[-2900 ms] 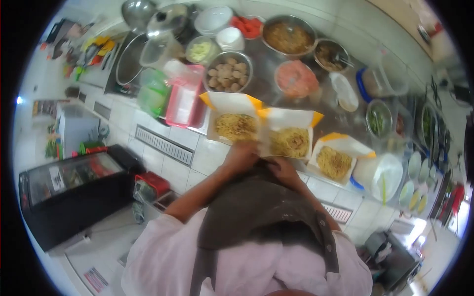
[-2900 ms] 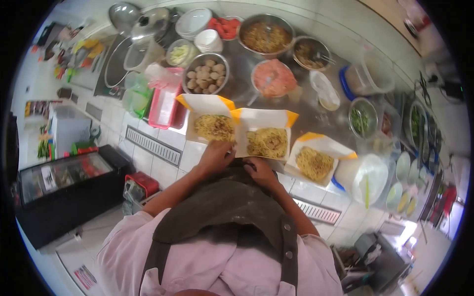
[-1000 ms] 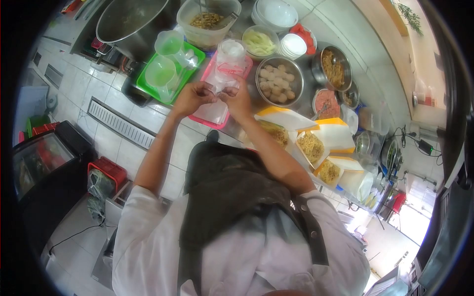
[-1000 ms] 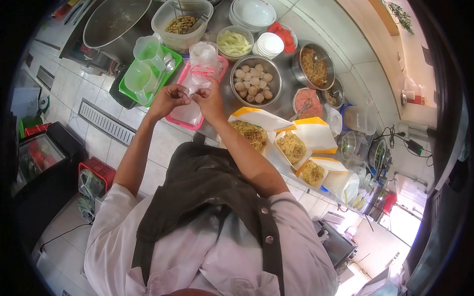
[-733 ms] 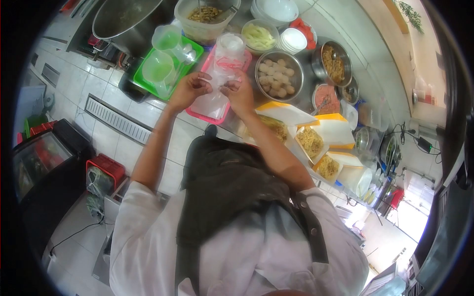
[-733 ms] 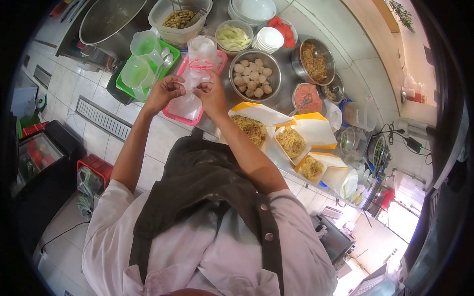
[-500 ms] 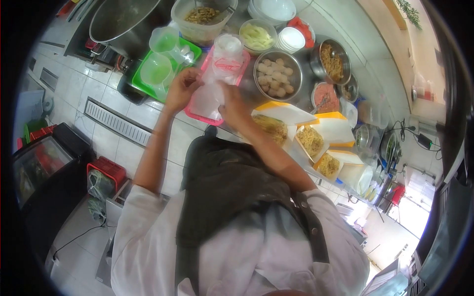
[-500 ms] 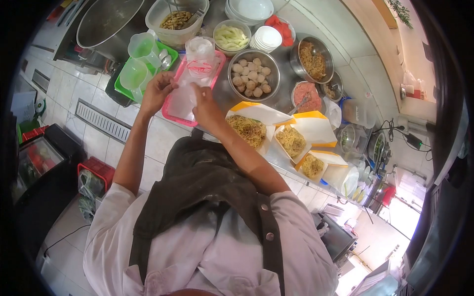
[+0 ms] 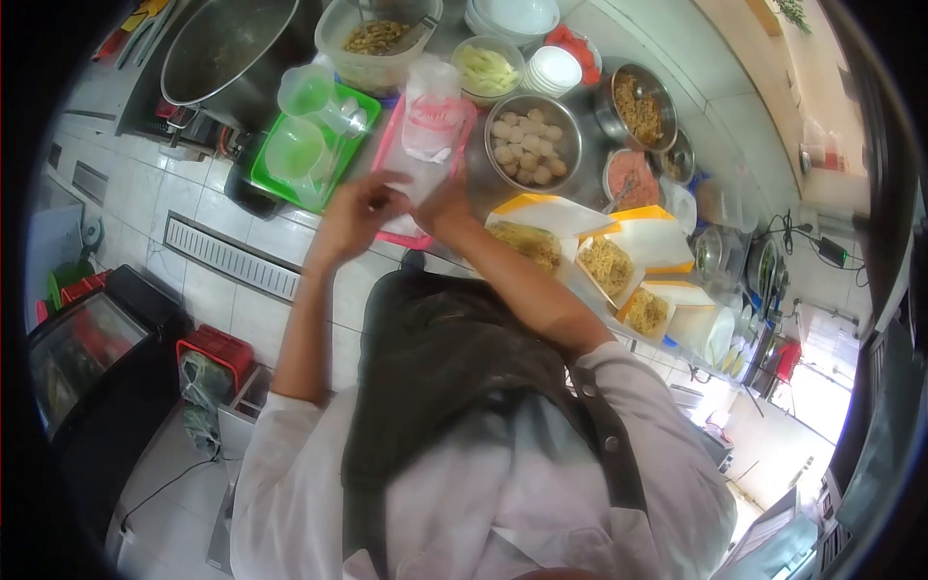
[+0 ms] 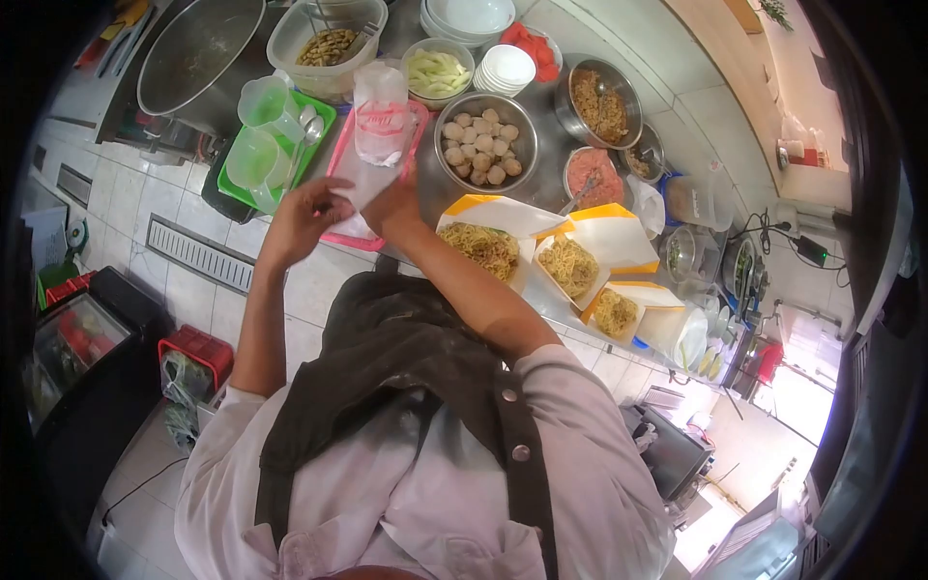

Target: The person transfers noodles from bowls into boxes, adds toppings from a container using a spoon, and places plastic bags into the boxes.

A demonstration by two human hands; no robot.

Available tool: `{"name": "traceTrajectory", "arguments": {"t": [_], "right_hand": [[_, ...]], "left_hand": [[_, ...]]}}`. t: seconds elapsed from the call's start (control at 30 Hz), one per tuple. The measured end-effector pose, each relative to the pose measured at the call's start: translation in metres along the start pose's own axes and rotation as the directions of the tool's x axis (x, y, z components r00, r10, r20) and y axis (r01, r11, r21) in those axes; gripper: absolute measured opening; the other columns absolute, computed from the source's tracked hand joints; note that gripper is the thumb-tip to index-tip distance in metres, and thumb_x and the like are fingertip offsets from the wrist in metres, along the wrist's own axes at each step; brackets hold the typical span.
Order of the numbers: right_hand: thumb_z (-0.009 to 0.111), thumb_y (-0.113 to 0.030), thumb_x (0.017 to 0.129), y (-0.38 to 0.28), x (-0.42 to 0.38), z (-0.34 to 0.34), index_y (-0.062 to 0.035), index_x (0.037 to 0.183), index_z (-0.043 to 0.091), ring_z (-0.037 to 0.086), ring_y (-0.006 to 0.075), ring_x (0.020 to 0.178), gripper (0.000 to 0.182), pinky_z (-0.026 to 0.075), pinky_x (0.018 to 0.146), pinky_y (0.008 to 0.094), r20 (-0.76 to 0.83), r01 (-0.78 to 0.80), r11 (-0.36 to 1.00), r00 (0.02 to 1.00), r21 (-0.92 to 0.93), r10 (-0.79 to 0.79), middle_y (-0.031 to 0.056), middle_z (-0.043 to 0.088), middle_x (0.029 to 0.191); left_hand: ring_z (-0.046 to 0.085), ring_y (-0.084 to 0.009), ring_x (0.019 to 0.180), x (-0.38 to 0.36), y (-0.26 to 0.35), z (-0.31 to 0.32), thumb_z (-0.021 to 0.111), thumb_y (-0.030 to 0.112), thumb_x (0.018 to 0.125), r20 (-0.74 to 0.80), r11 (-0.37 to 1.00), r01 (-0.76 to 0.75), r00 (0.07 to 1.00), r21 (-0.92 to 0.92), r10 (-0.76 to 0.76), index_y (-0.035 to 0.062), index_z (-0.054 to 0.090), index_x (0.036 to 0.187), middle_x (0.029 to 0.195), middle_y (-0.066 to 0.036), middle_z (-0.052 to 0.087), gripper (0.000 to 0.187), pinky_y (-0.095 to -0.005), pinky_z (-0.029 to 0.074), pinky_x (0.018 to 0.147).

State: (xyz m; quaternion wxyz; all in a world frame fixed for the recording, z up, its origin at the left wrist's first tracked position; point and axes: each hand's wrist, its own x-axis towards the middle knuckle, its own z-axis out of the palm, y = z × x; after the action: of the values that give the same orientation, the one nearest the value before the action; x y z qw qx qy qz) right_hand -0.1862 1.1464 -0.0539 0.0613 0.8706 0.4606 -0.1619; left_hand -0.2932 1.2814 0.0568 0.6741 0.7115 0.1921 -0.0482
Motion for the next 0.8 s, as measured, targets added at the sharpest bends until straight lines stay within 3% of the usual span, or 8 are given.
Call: {"name": "traceTrajectory", "arguments": {"t": [0.03, 0.1, 0.23, 0.3, 0.4, 0.53, 0.6, 0.8], "right_hand": [[0.059, -0.032, 0.083, 0.007, -0.002, 0.004, -0.0117, 0.128, 0.055, 0.04, 0.0311, 0.13, 0.05, 0.017, 0.108, 0.0596, -0.344, 0.212, 0.945, 0.931, 0.248, -0.119, 0.0098, 0.054, 0.129], [0.06, -0.034, 0.082, 0.016, 0.002, 0.022, -0.0115, 0.128, 0.054, 0.04, 0.0323, 0.13, 0.052, 0.016, 0.109, 0.0587, -0.664, 0.464, 0.798, 0.739, 0.385, -0.11, 0.0098, 0.054, 0.13], [0.063, -0.031, 0.08, 0.031, 0.004, 0.051, -0.0083, 0.129, 0.052, 0.043, 0.034, 0.127, 0.055, 0.026, 0.109, 0.0491, -0.335, 0.34, 0.115, 0.94, 0.933, -0.058, 0.0139, 0.054, 0.127], [0.064, -0.022, 0.081, 0.037, -0.032, -0.014, -0.0065, 0.128, 0.052, 0.042, 0.0352, 0.127, 0.05, 0.038, 0.101, 0.0447, -0.176, 0.16, 0.477, 0.984, 0.864, -0.012, 0.0156, 0.052, 0.129], [0.066, -0.016, 0.081, 0.04, -0.071, -0.057, -0.0056, 0.119, 0.058, 0.046, 0.033, 0.123, 0.041, 0.044, 0.095, 0.0431, 0.111, -0.138, 0.19, 0.983, 0.972, 0.143, 0.0149, 0.054, 0.127], [0.07, -0.014, 0.078, 0.012, -0.085, -0.077, -0.0076, 0.108, 0.063, 0.053, 0.0289, 0.116, 0.032, 0.044, 0.095, 0.043, -0.354, 0.25, 0.251, 0.711, 0.935, 0.608, 0.0122, 0.061, 0.117], [0.072, -0.016, 0.077, 0.023, -0.075, -0.079, -0.0068, 0.101, 0.066, 0.057, 0.0256, 0.11, 0.027, 0.045, 0.092, 0.041, -0.704, 0.427, 0.815, 0.709, 0.391, -0.034, 0.0094, 0.064, 0.107], [0.071, -0.016, 0.081, 0.007, -0.053, -0.034, -0.0022, 0.094, 0.066, 0.061, 0.0267, 0.099, 0.02, 0.047, 0.086, 0.0383, -0.52, 0.524, 0.557, 0.834, 0.644, -0.184, 0.0112, 0.065, 0.105]], "left_hand": [[0.058, -0.009, 0.08, -0.011, 0.009, 0.0, 0.066, -0.001, 0.085, 0.007, 1.0, -0.003, 1.0, 0.003, 0.003, 0.0005, 0.06, 0.115, 0.085, -0.003, 0.065, 0.03, -0.0241, 0.047, 0.076], [0.057, -0.0093, 0.082, -0.029, 0.023, 0.001, 0.068, -0.002, 0.083, 0.276, 0.992, -0.051, 0.958, -0.118, 0.082, 0.0006, 0.06, 0.113, 0.09, -0.004, 0.065, 0.031, -0.025, 0.047, 0.076], [0.057, -0.009, 0.086, -0.038, 0.022, 0.005, 0.07, -0.002, 0.081, 0.202, 0.977, -0.21, 0.959, 0.036, 0.199, -0.0001, 0.06, 0.111, 0.095, -0.003, 0.063, 0.031, -0.0244, 0.046, 0.077], [0.056, -0.0081, 0.082, -0.038, 0.014, 0.006, 0.068, -0.002, 0.083, 0.088, 0.955, -0.208, 0.969, -0.212, 0.231, 0.0022, 0.062, 0.113, 0.084, 0.0, 0.06, 0.03, -0.0235, 0.047, 0.075], [0.055, -0.0078, 0.08, -0.04, 0.02, 0.005, 0.07, -0.001, 0.083, 0.039, 0.918, -0.107, 0.991, -0.382, 0.131, 0.0023, 0.063, 0.112, 0.084, 0.002, 0.058, 0.03, -0.0223, 0.045, 0.073], [0.055, -0.0075, 0.079, -0.038, 0.016, -0.001, 0.069, 0.0, 0.084, 0.093, 0.955, -0.06, 0.992, -0.289, 0.091, 0.0017, 0.064, 0.107, 0.086, 0.0, 0.058, 0.024, -0.023, 0.045, 0.073], [0.054, -0.0081, 0.081, -0.039, 0.021, -0.006, 0.065, -0.001, 0.086, 0.106, 0.979, -0.204, 0.973, -0.022, 0.205, 0.001, 0.064, 0.099, 0.087, -0.002, 0.058, 0.014, -0.0233, 0.044, 0.073], [0.052, -0.0093, 0.083, -0.068, 0.047, -0.041, 0.056, 0.008, 0.094, -0.265, 0.895, -0.447, 0.861, 0.011, 0.433, 0.0015, 0.058, 0.093, 0.095, -0.003, 0.056, 0.007, -0.0223, 0.041, 0.076]]}}
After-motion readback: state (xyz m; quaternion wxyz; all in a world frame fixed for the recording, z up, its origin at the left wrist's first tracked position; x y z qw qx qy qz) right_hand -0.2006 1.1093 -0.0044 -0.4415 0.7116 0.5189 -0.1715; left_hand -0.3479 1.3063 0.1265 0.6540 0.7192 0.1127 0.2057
